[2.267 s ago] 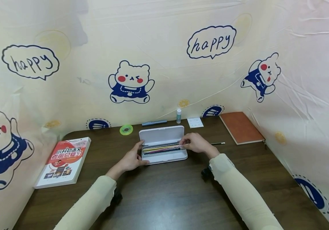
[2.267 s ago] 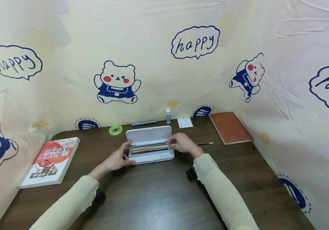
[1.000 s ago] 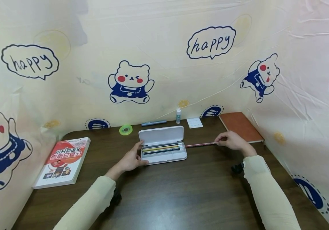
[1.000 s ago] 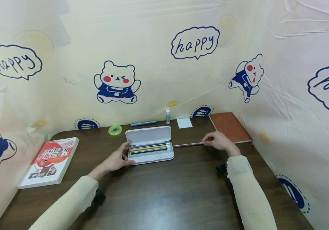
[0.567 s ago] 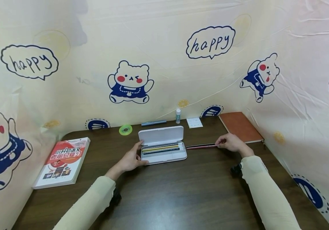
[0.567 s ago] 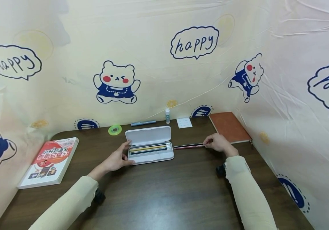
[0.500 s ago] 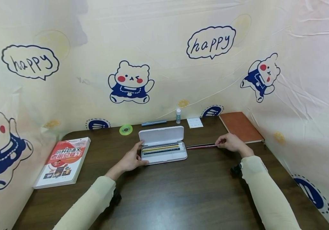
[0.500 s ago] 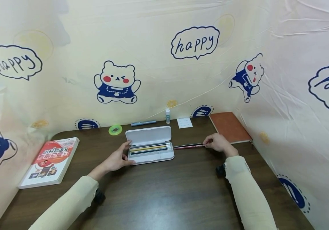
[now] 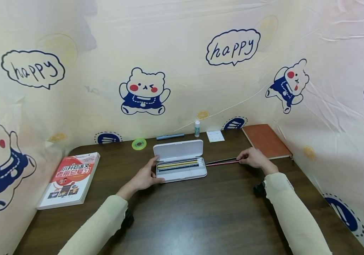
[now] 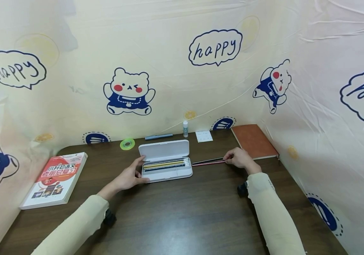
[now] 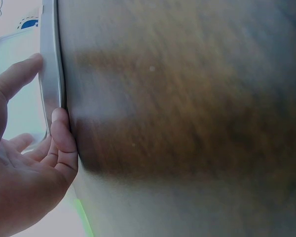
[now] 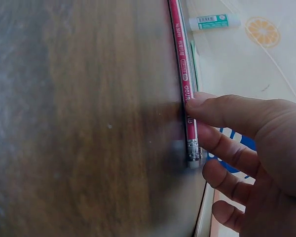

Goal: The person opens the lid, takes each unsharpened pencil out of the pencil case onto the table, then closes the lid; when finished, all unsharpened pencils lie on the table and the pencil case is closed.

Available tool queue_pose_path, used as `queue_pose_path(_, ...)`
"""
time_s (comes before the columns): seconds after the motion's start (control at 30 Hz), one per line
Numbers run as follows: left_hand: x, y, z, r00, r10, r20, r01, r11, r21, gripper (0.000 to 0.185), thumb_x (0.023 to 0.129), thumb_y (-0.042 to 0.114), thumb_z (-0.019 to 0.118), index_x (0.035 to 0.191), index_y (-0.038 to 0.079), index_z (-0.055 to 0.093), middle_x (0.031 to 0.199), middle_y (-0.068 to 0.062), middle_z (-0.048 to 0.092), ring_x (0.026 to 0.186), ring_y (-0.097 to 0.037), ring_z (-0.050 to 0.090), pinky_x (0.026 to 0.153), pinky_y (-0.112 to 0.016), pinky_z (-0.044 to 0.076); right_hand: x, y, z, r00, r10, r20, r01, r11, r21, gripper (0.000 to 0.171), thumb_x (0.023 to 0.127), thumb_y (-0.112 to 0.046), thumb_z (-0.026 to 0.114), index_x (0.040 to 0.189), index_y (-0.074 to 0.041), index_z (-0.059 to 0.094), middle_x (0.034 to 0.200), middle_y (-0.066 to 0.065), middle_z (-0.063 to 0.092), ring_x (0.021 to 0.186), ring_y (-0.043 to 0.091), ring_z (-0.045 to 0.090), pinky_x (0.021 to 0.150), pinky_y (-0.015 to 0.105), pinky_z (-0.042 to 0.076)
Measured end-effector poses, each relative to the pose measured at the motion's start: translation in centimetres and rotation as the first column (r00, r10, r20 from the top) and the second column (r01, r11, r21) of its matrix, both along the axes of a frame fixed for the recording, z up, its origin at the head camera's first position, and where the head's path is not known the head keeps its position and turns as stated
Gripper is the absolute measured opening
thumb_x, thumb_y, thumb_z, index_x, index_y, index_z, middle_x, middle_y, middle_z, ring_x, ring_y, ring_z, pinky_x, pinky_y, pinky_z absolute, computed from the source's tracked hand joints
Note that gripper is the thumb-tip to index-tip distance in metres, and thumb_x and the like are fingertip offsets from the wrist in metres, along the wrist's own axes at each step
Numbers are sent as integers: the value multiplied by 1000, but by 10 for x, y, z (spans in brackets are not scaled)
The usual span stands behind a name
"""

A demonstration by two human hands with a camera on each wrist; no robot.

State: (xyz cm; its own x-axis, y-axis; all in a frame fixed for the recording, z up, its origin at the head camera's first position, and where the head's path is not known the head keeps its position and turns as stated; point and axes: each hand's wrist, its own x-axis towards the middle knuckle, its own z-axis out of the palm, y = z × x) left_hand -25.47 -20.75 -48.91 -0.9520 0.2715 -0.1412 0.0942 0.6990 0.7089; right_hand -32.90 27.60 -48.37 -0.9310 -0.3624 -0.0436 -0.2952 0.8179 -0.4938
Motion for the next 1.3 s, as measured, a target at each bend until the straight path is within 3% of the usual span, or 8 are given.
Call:
queue_pose_path(0.37, 1, 1, 2, 1000, 5, 10, -5, 1000, 1, 101, 84, 26, 82, 159, 20, 15, 148, -18, 47, 74, -15, 56, 69, -29, 47, 5, -11, 14, 1000, 19, -3, -19, 998, -58, 13, 92, -18, 71, 102, -12, 76, 100, 5, 75, 89, 18, 62, 82, 37, 48)
queue_pose_path(0.7, 1, 0, 5, 1000, 5, 6, -5, 1000, -6, 101, 84, 26, 82, 159, 19, 15, 148, -18, 47, 74, -15, 56, 68, -29, 47, 6, -44, 23, 997, 66, 42, -61, 992, -114, 24, 96, -22, 67, 116, -10, 72, 110, 6, 73, 95, 21, 60, 89, 44, 49)
queue_pose_path(1.0, 1, 0, 3, 1000, 13, 10, -13, 1000, -10, 102, 83, 27, 83, 160, 20, 15, 148, -18, 47, 74, -14, 56, 68, -29, 47, 5, -84, 21, 986, 152, 71, -140, 978, -154, 25, 96, -23, 67, 117, -11, 71, 105, 0, 72, 91, 18, 59, 84, 36, 49)
queue_pose_path(1.3, 0, 0, 0, 1000, 18, 12, -18, 1000, -10, 102, 83, 27, 83, 159, 20, 16, 148, -18, 47, 74, -15, 56, 67, -28, 47, 11, -126, 17, 971, 237, 6, -234, 961, -149, 19, 94, -18, 69, 112, -11, 73, 103, -1, 73, 81, 13, 56, 74, 29, 47)
